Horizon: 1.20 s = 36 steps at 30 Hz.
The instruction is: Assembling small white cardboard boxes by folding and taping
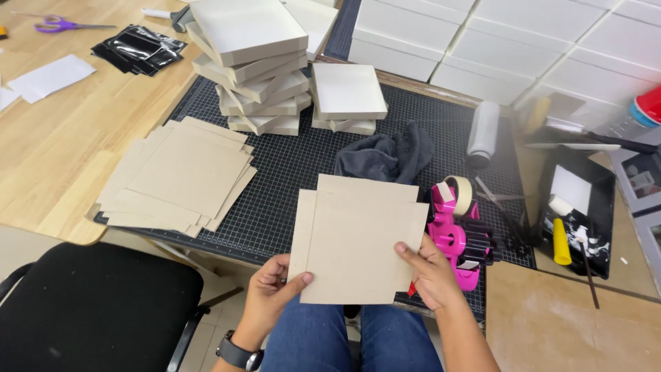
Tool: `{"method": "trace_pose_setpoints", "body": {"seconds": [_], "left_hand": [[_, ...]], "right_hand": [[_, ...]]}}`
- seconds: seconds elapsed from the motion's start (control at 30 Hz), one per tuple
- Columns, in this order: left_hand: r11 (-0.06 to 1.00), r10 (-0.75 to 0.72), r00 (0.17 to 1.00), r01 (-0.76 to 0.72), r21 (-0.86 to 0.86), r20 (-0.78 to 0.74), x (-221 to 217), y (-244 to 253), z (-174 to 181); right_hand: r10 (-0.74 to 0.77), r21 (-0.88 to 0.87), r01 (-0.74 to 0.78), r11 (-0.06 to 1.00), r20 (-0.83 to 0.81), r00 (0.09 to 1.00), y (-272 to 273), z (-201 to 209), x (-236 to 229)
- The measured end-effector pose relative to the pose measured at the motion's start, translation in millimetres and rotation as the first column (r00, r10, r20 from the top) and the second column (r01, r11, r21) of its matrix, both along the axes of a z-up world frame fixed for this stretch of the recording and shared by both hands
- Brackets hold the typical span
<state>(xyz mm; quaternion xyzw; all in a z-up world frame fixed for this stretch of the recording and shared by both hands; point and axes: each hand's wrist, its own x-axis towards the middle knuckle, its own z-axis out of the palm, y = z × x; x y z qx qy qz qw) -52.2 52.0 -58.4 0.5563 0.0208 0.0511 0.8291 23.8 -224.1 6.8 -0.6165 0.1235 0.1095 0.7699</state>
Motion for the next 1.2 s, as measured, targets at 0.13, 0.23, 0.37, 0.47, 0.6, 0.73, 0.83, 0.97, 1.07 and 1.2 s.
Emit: {"method": "trace_pose_setpoints", "body": {"seconds": [0.13,0.23,0.37,0.47,0.6,0.73,0.83,0.97,1.07,1.2], "left_hand": [[0.999,0.03,0.999,-0.031,0.023,0.011,-2,-1,-5],[0.998,0.035,0.999,-0.036,0.045,0.024,-3,-1,0],[0.999,0.029,0.999,-0.03,0.017,0.033,-7,1,0],[1.0,0.029,0.998,-0.029,0.008,0.048,-5,3,0],[0.995,0.041,0.998,-0.045,0.092,0.037,-3,8,6],[1.0,-0.018,0.999,0.019,0.018,-0.044,7,14,29],[0.994,-0.092,0.991,0.086,-0.064,-0.097,16,16,55],[0.995,-0.088,0.992,0.083,-0.063,-0.093,22,15,63],[0.993,-0.09,0.994,0.085,-0.087,-0.058,26,12,58],[0.999,-0.002,1.0,0.003,-0.05,0.008,25,-3,70]], "right_hand": [[0.034,0.04,-0.035,0.999,0.039,0.999,-3,-9,4],[0.052,0.056,-0.055,0.997,0.055,0.997,-1,-9,5],[0.067,0.075,-0.07,0.995,0.046,0.997,1,-12,4],[0.054,0.094,-0.056,0.994,0.023,0.998,5,-10,5],[0.027,0.158,-0.027,0.987,0.0,1.0,4,-23,8],[0.005,0.196,-0.005,0.981,0.0,1.0,7,-29,11],[-0.007,0.208,0.011,0.978,-0.021,1.0,10,-21,11],[-0.036,0.183,0.044,0.982,-0.045,0.998,13,-3,10],[-0.046,0.187,0.052,0.981,-0.036,0.998,8,-5,11],[-0.02,0.112,0.015,0.994,0.036,0.999,-7,-20,12]]}}
